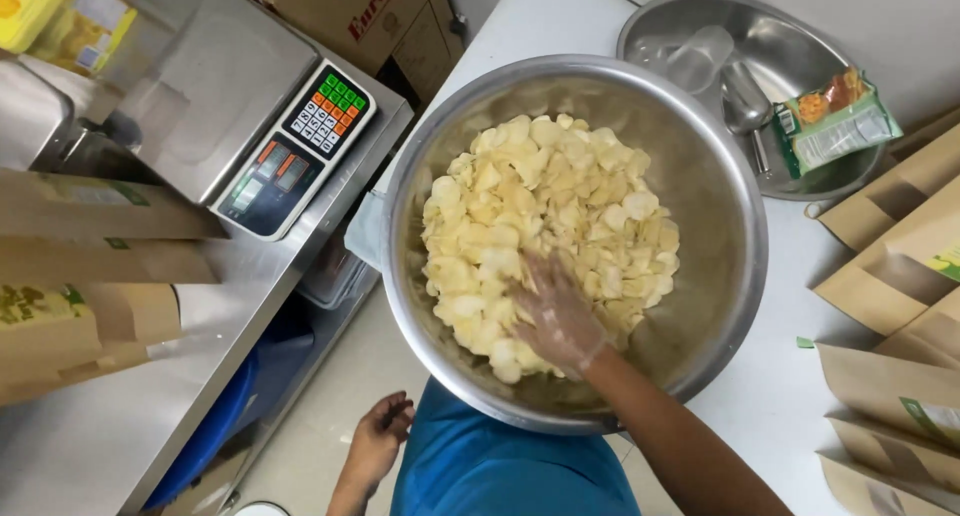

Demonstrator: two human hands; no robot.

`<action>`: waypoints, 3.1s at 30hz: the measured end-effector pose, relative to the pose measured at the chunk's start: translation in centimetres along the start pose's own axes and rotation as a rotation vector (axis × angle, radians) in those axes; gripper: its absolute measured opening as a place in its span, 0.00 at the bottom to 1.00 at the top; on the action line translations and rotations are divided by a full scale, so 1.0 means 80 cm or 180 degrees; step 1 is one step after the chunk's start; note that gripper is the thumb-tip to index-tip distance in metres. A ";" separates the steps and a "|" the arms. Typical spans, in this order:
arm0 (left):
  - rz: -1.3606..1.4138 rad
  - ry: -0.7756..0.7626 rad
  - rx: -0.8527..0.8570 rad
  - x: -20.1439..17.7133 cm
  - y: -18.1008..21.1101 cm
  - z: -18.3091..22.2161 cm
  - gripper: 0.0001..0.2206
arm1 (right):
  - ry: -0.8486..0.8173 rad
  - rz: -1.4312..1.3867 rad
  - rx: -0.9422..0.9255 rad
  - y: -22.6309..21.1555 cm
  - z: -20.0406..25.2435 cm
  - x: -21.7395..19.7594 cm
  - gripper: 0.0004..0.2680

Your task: Mixing seasoning into a large bowl of chips by hand at a packaging station.

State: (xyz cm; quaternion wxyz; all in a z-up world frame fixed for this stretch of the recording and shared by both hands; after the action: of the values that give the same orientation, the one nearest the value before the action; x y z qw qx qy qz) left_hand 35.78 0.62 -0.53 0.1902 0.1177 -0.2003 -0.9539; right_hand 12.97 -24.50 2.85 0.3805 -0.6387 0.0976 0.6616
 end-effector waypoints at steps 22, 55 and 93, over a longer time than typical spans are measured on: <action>-0.0269 -0.0350 0.1655 0.001 0.307 -0.172 0.14 | 0.0928 -0.0273 0.2603 0.111 0.154 -0.044 0.17; -0.0694 0.0312 0.3897 0.020 0.350 0.098 0.19 | 0.1869 0.0936 0.3828 0.103 0.464 -0.098 0.11; -0.0816 0.0349 0.4281 0.005 0.354 0.110 0.17 | 0.2150 0.0693 0.3708 0.086 0.484 -0.084 0.03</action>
State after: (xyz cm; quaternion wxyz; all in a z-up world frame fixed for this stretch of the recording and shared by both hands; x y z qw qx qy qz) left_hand 41.69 -20.59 19.38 -0.0287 0.2811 -0.7236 -0.6297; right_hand -21.91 -8.03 12.95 0.5422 -0.4877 0.6150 0.3000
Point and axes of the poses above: each hand's wrist, its own z-axis away from the middle knuckle, its own x-axis out of the palm, y = z × x, the point moved 4 cm from there along -z, towards the middle knuckle, and after that the axes turned 5 degrees about -y, right-handed, at the moved point
